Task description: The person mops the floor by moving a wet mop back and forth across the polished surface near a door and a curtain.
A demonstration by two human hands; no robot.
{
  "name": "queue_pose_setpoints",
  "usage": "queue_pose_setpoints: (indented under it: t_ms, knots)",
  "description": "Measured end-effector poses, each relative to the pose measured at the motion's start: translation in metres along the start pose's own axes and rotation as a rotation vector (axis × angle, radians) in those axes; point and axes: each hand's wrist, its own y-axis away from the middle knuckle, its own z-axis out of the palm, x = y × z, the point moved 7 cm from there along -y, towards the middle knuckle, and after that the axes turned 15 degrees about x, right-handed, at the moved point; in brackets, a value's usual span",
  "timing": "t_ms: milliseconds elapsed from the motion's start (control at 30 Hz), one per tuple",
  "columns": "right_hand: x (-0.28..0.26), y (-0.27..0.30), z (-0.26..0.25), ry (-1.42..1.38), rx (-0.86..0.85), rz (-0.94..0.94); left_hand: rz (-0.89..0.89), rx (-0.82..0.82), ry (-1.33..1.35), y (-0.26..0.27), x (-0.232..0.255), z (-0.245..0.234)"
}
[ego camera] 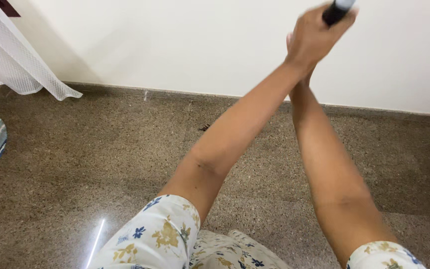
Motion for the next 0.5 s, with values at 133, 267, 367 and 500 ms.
queue_pose_setpoints:
  t_ms: [133, 267, 367, 500]
  knots:
    - [-0.059, -0.010, 0.053, 0.001, -0.197, -0.177, 0.259, 0.123, 0.159, -0.048, 0.019, -0.007]
    - [-0.100, 0.011, 0.105, 0.043, -0.456, -0.354, 0.332, 0.236, 0.160, -0.060, 0.025, -0.043]
    - [-0.107, 0.042, 0.120, 0.088, -0.622, -0.433, 0.289, 0.318, 0.109, -0.056, 0.025, -0.080]
    - [-0.085, 0.080, 0.107, 0.152, -0.665, -0.462, 0.126, 0.394, 0.027, -0.025, 0.003, -0.122]
